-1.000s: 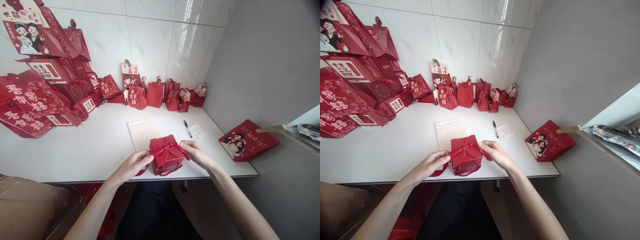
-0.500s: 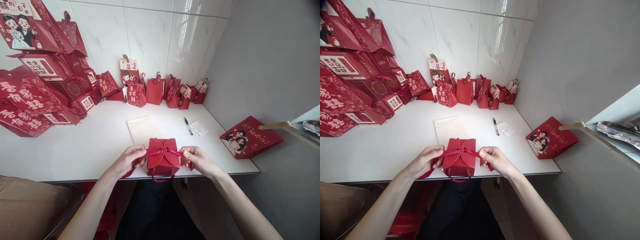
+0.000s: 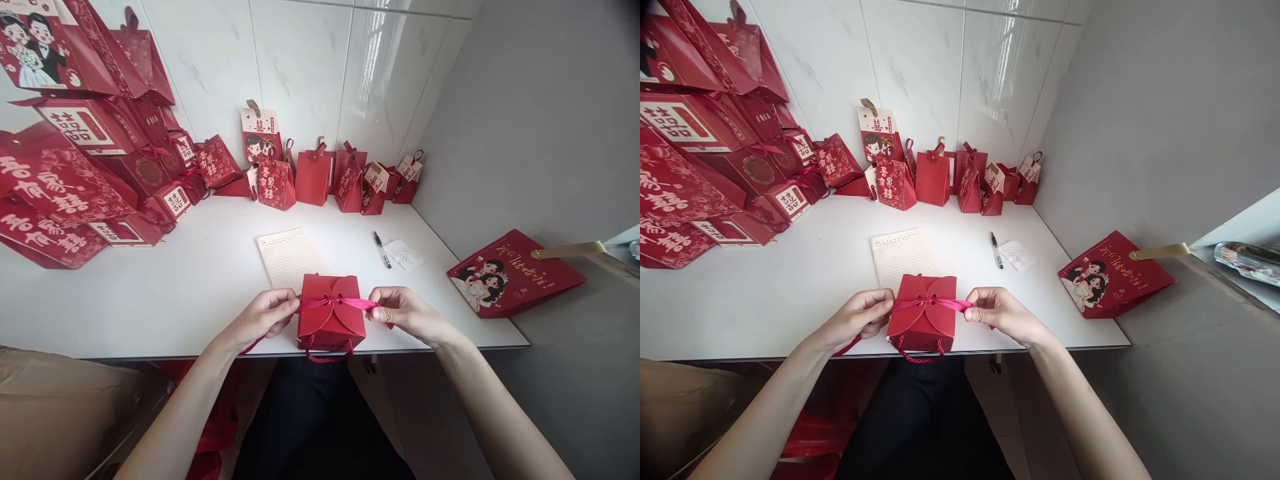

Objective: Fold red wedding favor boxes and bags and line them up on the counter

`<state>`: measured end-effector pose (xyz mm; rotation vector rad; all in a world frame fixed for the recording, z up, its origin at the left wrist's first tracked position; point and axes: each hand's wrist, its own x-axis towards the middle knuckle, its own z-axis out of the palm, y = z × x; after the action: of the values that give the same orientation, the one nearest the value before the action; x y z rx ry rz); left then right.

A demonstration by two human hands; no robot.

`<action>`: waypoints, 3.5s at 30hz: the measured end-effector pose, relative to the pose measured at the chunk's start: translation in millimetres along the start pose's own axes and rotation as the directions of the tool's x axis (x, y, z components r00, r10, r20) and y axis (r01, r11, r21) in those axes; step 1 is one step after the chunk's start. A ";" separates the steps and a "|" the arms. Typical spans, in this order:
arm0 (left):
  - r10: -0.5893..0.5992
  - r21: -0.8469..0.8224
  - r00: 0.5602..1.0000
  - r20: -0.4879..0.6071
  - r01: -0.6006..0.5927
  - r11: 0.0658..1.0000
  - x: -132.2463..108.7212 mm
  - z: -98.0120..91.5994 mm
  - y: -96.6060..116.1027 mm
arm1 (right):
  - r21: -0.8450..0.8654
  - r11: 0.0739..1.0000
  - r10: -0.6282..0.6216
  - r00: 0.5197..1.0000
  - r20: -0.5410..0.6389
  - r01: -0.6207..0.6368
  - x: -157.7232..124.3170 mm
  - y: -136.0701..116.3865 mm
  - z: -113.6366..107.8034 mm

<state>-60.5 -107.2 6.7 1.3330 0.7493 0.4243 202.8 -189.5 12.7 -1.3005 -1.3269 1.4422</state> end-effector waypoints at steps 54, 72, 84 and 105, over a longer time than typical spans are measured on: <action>0.276 0.852 0.960 0.052 -0.187 0.489 -27.0 10.0 79.7 | -0.148 0.901 -0.431 0.873 -0.226 0.407 19.2 -24.5 56.8; 0.440 0.863 0.894 0.084 -0.286 0.417 5.8 48.1 73.6 | -0.223 0.874 -0.476 0.856 -0.203 0.433 -9.5 -51.5 41.5; 0.546 0.857 0.833 -0.090 -0.214 0.468 9.3 37.5 62.9 | -0.465 0.885 -0.006 0.996 -0.087 -0.035 -34.5 -33.6 14.9; 0.625 0.821 0.775 -0.091 -0.297 0.488 9.4 38.6 53.3 | -0.265 0.932 -0.292 0.945 -0.146 0.247 13.5 -46.2 47.1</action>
<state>-19.6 -117.1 58.1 2.3732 0.9277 0.8991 149.8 -178.2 52.7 -1.3090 -1.5252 0.9701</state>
